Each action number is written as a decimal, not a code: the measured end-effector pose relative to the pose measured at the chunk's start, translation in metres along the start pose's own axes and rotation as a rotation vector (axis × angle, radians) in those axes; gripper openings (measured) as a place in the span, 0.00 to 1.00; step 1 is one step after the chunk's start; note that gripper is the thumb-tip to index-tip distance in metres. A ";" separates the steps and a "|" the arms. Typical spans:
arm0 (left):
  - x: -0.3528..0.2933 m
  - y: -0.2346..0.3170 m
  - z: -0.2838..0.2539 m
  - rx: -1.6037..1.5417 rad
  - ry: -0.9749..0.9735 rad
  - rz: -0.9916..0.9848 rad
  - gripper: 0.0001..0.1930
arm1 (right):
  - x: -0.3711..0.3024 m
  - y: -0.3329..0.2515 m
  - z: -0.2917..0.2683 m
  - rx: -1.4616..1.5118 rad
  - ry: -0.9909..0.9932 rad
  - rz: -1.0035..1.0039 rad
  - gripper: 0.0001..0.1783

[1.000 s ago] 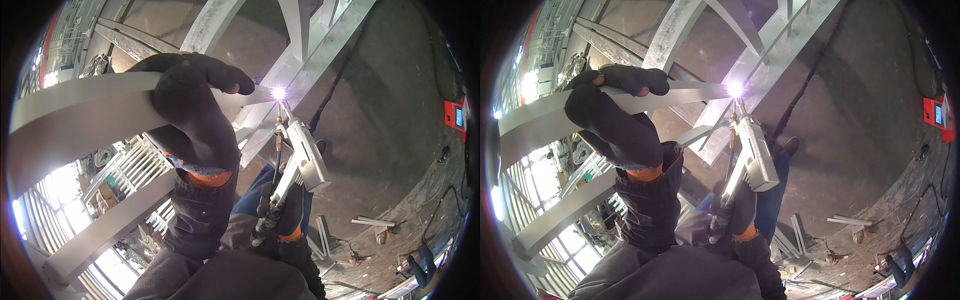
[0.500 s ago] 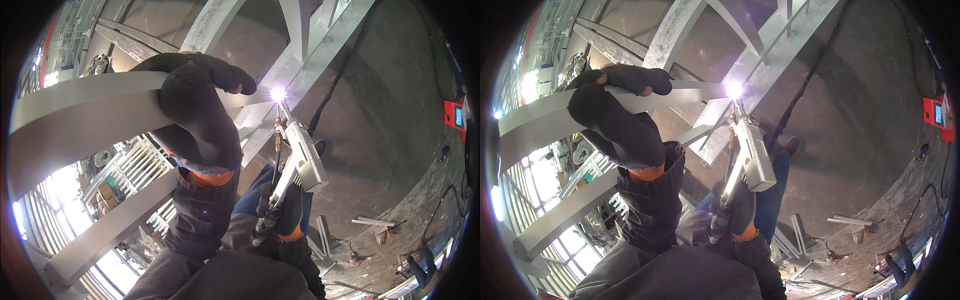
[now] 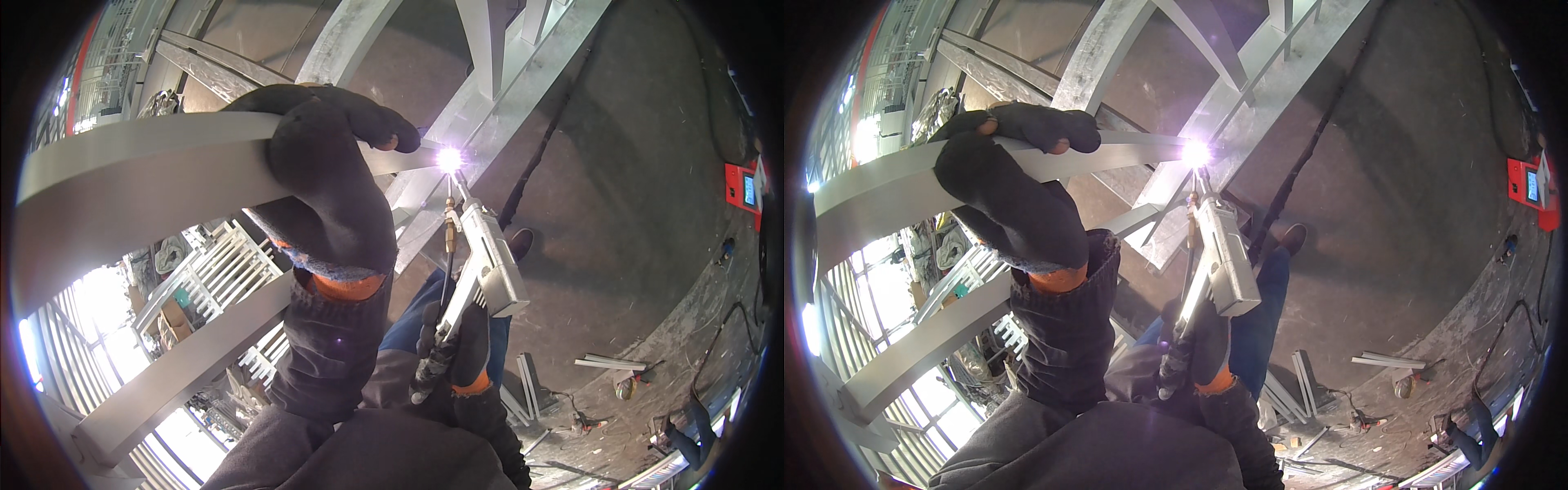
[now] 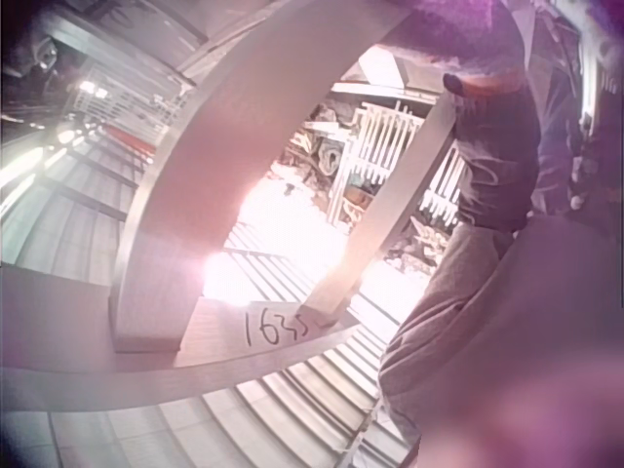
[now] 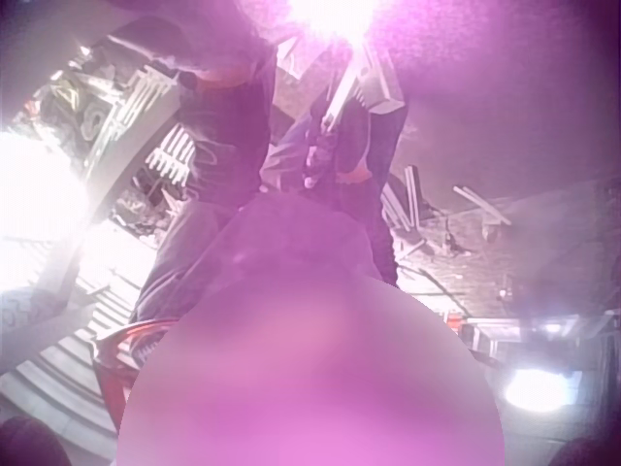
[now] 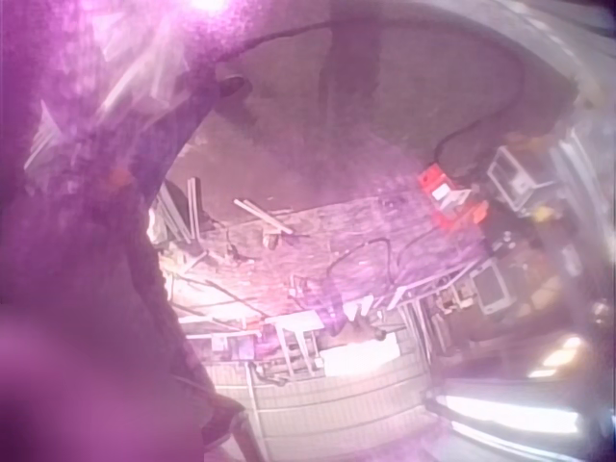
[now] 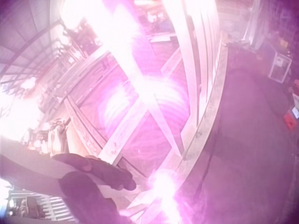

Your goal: The person welds a metal frame using a handheld welding torch, then repositions the frame and continues welding additional joints. The person handles metal bars and a welding torch throughout the task.

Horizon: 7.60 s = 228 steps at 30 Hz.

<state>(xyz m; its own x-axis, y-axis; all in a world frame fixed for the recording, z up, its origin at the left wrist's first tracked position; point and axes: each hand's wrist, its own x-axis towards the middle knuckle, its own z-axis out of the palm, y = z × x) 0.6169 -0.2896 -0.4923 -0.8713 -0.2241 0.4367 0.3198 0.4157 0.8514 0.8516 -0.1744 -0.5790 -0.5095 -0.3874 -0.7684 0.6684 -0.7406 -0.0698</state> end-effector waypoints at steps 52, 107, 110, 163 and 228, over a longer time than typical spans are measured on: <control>-0.021 -0.021 -0.065 -0.350 -0.113 0.062 0.27 | -0.015 0.075 -0.046 -0.013 0.077 -0.078 0.41; -0.034 -0.023 -0.059 -0.343 -0.031 -0.012 0.23 | -0.002 0.114 -0.070 -0.035 0.113 0.021 0.35; -0.034 -0.024 -0.057 -0.337 -0.037 0.028 0.20 | -0.005 0.105 -0.078 -0.154 0.142 -0.010 0.33; -0.177 -0.077 0.023 -0.199 0.779 -0.409 0.03 | 0.042 -0.466 -0.225 -1.021 0.341 -0.662 0.17; 0.386 -0.107 0.578 0.133 1.150 -0.209 0.07 | 0.217 -1.382 -0.344 -1.328 0.598 -0.546 0.18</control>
<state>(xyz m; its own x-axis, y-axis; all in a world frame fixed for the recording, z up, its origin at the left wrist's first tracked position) 0.0310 0.0891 -0.5827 -0.0320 -0.9342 0.3554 0.1097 0.3502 0.9302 0.0036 0.9543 -0.8682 -0.7759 0.2644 -0.5727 0.6278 0.4120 -0.6604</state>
